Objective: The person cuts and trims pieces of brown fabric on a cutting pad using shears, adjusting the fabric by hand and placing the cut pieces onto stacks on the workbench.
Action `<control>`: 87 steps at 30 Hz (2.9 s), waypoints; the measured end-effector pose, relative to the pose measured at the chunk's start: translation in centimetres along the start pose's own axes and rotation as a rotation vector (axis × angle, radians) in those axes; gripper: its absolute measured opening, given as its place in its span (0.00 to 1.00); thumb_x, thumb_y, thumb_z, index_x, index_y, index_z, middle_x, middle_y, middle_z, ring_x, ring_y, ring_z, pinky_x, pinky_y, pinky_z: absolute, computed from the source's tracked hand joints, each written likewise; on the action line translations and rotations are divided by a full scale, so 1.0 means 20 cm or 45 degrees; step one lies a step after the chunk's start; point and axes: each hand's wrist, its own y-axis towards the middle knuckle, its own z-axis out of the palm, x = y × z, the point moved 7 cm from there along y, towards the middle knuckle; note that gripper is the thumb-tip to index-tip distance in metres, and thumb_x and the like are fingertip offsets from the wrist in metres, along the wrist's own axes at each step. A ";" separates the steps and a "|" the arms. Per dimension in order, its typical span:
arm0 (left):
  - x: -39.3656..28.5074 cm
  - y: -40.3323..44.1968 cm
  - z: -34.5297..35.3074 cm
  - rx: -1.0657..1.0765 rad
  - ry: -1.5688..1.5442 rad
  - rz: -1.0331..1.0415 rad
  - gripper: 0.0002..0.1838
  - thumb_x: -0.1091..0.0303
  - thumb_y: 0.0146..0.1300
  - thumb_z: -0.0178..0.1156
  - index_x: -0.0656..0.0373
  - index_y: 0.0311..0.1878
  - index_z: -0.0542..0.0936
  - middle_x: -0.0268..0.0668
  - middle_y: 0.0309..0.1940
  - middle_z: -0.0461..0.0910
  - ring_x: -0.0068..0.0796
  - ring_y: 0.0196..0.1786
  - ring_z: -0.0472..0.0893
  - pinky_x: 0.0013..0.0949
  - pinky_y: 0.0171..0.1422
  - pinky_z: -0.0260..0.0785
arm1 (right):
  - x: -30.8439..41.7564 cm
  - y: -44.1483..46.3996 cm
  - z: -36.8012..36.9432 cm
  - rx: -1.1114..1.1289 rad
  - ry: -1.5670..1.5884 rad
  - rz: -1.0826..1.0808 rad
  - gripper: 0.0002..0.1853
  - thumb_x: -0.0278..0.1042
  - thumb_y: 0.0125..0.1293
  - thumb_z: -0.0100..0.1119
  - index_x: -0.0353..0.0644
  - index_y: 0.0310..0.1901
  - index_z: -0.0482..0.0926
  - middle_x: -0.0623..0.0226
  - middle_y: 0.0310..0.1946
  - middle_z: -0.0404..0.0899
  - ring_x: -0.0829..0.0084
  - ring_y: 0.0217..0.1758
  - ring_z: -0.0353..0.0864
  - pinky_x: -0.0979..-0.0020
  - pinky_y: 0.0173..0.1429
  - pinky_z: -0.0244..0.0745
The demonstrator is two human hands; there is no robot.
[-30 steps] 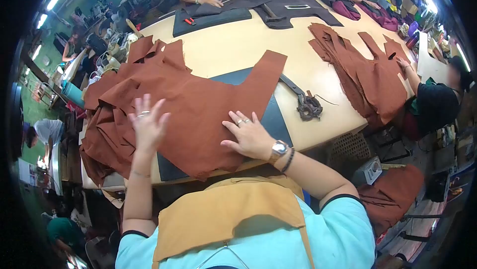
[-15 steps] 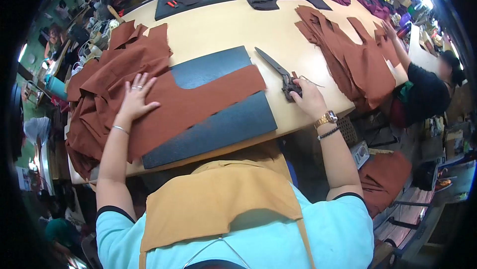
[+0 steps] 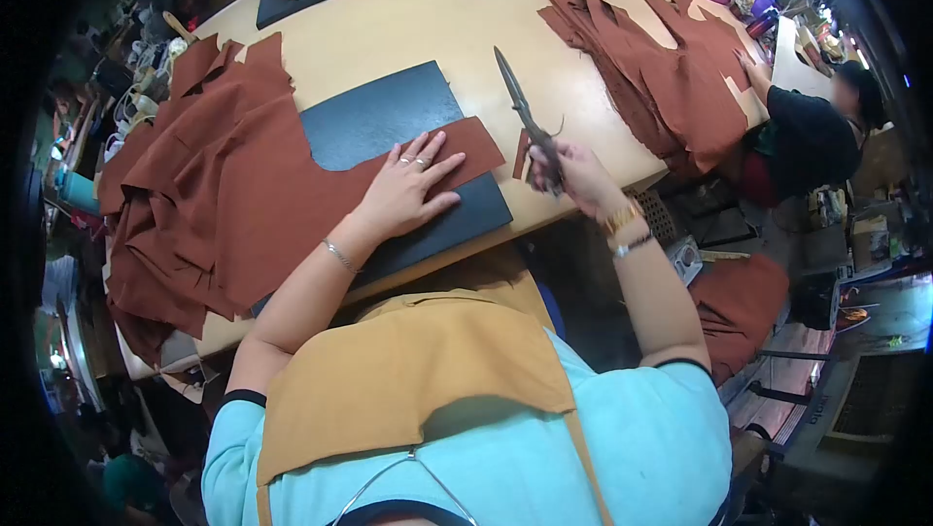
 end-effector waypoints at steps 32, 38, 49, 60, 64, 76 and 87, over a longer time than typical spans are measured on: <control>0.18 -0.21 -0.13 0.085 0.002 -0.152 0.21 0.57 0.73 0.44 0.39 0.68 0.69 0.38 0.75 0.55 0.44 0.77 0.51 0.54 0.78 0.41 | -0.37 -0.45 0.40 0.202 0.115 0.221 0.12 0.41 0.64 0.65 0.43 0.33 0.74 0.76 0.21 0.76 0.85 0.22 0.74 0.82 0.28 0.70; 0.16 -0.22 -0.14 0.075 0.036 -0.109 0.25 0.48 0.69 0.49 0.39 0.68 0.69 0.40 0.74 0.55 0.46 0.77 0.51 0.55 0.77 0.42 | -0.33 -0.51 0.38 0.201 0.104 0.213 0.12 0.41 0.65 0.64 0.43 0.33 0.74 0.76 0.22 0.76 0.85 0.22 0.74 0.82 0.28 0.69; 0.12 -0.22 -0.14 0.077 0.017 -0.056 0.30 0.41 0.65 0.53 0.38 0.69 0.69 0.41 0.75 0.55 0.47 0.77 0.51 0.56 0.77 0.41 | -0.33 -0.47 0.41 0.160 0.113 0.187 0.14 0.45 0.66 0.63 0.44 0.33 0.74 0.75 0.21 0.76 0.84 0.22 0.74 0.82 0.29 0.70; 0.09 -0.22 -0.12 0.131 0.023 -0.003 0.35 0.36 0.61 0.54 0.38 0.69 0.68 0.41 0.75 0.53 0.47 0.77 0.51 0.57 0.77 0.42 | -0.34 -0.41 0.44 0.115 0.149 0.186 0.14 0.45 0.65 0.64 0.44 0.33 0.74 0.75 0.21 0.76 0.85 0.21 0.75 0.82 0.27 0.69; 0.09 -0.22 -0.13 0.122 0.018 -0.005 0.35 0.36 0.61 0.54 0.38 0.69 0.68 0.40 0.75 0.53 0.48 0.76 0.52 0.57 0.77 0.42 | -0.34 -0.44 0.45 0.106 0.136 0.165 0.14 0.45 0.65 0.64 0.45 0.33 0.74 0.76 0.21 0.76 0.85 0.20 0.74 0.82 0.26 0.68; 0.05 -0.23 -0.13 0.154 -0.005 0.043 0.36 0.35 0.60 0.55 0.39 0.69 0.68 0.42 0.75 0.54 0.49 0.76 0.52 0.59 0.76 0.42 | -0.32 -0.37 0.45 0.088 0.112 0.151 0.14 0.46 0.65 0.63 0.44 0.33 0.75 0.75 0.21 0.75 0.85 0.21 0.74 0.82 0.26 0.67; 0.56 -0.74 -0.39 -0.071 0.352 -1.139 0.38 0.40 0.67 0.50 0.43 0.75 0.54 0.51 0.76 0.44 0.53 0.78 0.43 0.74 0.70 0.38 | -0.34 -0.33 0.16 -0.271 0.876 -0.091 0.27 0.65 0.69 0.45 0.46 0.33 0.73 0.73 0.22 0.73 0.76 0.22 0.73 0.68 0.36 0.76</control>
